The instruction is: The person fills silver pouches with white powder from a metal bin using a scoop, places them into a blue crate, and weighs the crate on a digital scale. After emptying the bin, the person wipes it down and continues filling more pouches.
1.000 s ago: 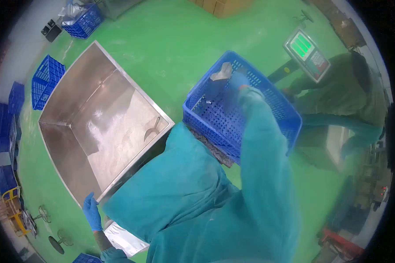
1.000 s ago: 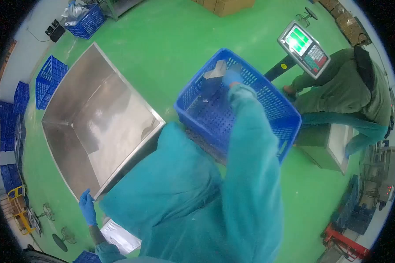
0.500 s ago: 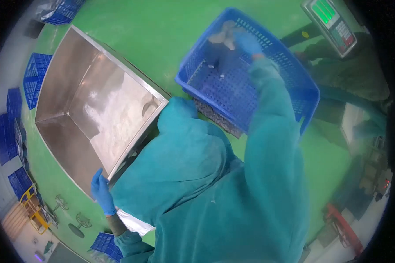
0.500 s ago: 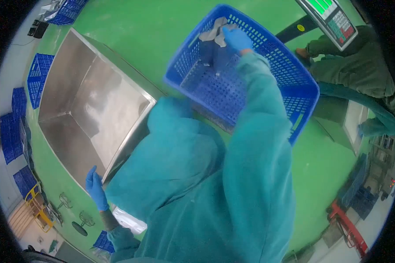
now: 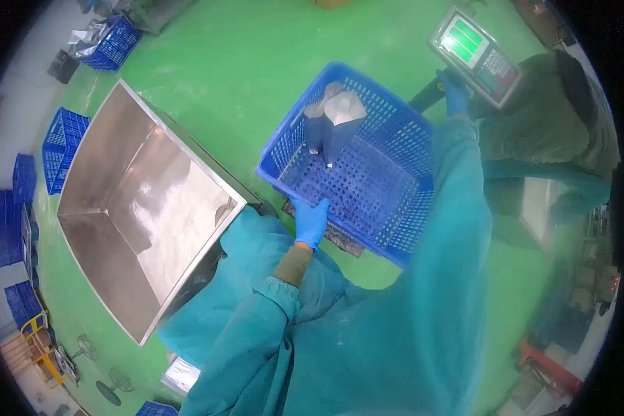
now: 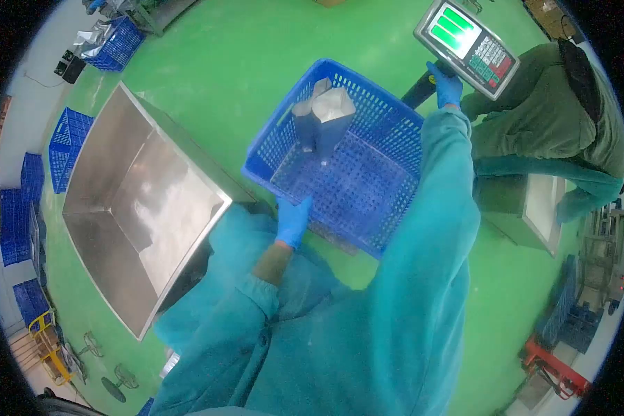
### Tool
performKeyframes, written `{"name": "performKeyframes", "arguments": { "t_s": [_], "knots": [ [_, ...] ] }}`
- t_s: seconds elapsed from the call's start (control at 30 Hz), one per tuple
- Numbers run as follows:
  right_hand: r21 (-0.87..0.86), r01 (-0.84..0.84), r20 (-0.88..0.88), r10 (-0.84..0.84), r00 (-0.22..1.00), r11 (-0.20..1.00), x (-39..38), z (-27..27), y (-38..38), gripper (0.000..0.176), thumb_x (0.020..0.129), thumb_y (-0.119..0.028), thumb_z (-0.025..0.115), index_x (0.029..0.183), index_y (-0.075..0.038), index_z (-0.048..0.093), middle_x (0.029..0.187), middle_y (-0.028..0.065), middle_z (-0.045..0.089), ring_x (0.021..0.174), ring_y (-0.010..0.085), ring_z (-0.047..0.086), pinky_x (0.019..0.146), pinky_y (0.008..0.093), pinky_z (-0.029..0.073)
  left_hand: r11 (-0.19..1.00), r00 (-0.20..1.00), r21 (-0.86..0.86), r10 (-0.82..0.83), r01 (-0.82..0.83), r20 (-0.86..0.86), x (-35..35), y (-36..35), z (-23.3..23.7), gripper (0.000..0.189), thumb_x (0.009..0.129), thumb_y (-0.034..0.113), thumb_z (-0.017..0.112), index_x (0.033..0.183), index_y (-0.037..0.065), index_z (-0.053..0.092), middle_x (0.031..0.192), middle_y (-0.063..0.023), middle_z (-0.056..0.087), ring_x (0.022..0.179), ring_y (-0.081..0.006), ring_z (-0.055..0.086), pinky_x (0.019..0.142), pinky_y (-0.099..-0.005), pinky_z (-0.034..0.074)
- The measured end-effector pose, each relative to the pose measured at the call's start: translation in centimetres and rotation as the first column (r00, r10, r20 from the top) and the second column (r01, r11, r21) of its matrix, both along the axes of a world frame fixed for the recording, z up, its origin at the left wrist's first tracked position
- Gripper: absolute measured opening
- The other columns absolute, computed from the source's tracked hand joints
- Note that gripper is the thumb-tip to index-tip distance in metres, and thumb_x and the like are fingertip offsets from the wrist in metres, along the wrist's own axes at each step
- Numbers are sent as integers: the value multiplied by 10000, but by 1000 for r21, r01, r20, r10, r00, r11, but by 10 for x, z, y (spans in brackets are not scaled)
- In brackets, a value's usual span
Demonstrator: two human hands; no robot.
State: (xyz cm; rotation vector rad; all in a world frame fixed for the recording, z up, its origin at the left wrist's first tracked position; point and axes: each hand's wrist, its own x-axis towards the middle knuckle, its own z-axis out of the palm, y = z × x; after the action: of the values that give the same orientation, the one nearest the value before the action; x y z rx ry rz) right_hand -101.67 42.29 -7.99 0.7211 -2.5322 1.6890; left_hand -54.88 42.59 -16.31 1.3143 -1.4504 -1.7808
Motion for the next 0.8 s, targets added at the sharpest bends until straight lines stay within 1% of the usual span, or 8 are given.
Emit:
{"name": "performKeyframes", "arguments": {
  "t_s": [0.17,0.27,0.33,0.57,0.63,0.7,0.77,0.8],
  "knots": [
    [459,38,-116,17,993,888,-37,-31,8,664,611,-526,733,1007,0,643,961,143,655,935,253,607,837,345,446,996,993,-88,-22,32,118,8,12,-29,689,716,67,577,1291,-97,235,1223,-249,466,1110,-334,482,981,-370,351],
    [419,170,-201,-92,975,892,-32,-32,14,636,622,-523,724,963,10,650,965,166,649,904,277,611,828,352,451,987,969,-160,48,-9,243,6,10,-24,555,734,82,609,1201,-87,361,1134,-212,516,1009,-294,514,895,-376,401],
    [397,218,-267,-115,957,892,-36,-32,15,630,626,-517,725,957,13,650,975,168,646,901,273,614,827,348,454,998,996,-68,-3,10,91,7,4,-20,530,736,98,612,1172,-84,372,1098,-195,532,970,-295,529,858,-375,419],
    [221,92,-69,-79,995,971,-33,-74,51,830,652,-472,726,1209,84,462,1174,226,544,1096,321,525,947,371,400,997,980,27,-80,76,183,12,-5,-24,586,722,93,594,1211,-77,318,1114,-216,548,990,-326,551,885,-395,415],
    [523,169,65,-237,969,836,-8,-56,55,886,644,-417,746,1266,102,388,1262,267,463,1209,345,432,1002,380,344,997,995,20,-79,78,58,14,-9,-53,650,746,145,638,1253,-76,295,1178,-219,513,1062,-306,519,914,-369,401],
    [365,262,-154,-219,964,893,59,-59,53,775,678,-335,709,1238,102,400,1189,292,487,1115,389,473,954,395,375,996,1000,84,-7,6,10,18,-9,-53,721,784,211,663,1312,-73,262,1262,-231,444,1134,-300,473,957,-373,370],
    [135,279,-312,-226,923,951,147,-49,49,594,748,-271,641,1190,82,459,1158,244,538,1068,346,530,911,398,409,999,994,45,23,-18,-111,38,-7,21,724,829,202,638,1366,-40,216,1316,-244,378,1184,-287,433,972,-382,357],
    [154,72,-126,-53,991,985,179,-63,50,523,789,-192,602,1226,52,451,1205,221,513,1117,345,494,960,390,377,998,992,69,11,-2,-129,57,-6,36,682,868,231,583,1382,-11,207,1345,-225,348,1203,-280,411,984,-385,349]
  ]
}}
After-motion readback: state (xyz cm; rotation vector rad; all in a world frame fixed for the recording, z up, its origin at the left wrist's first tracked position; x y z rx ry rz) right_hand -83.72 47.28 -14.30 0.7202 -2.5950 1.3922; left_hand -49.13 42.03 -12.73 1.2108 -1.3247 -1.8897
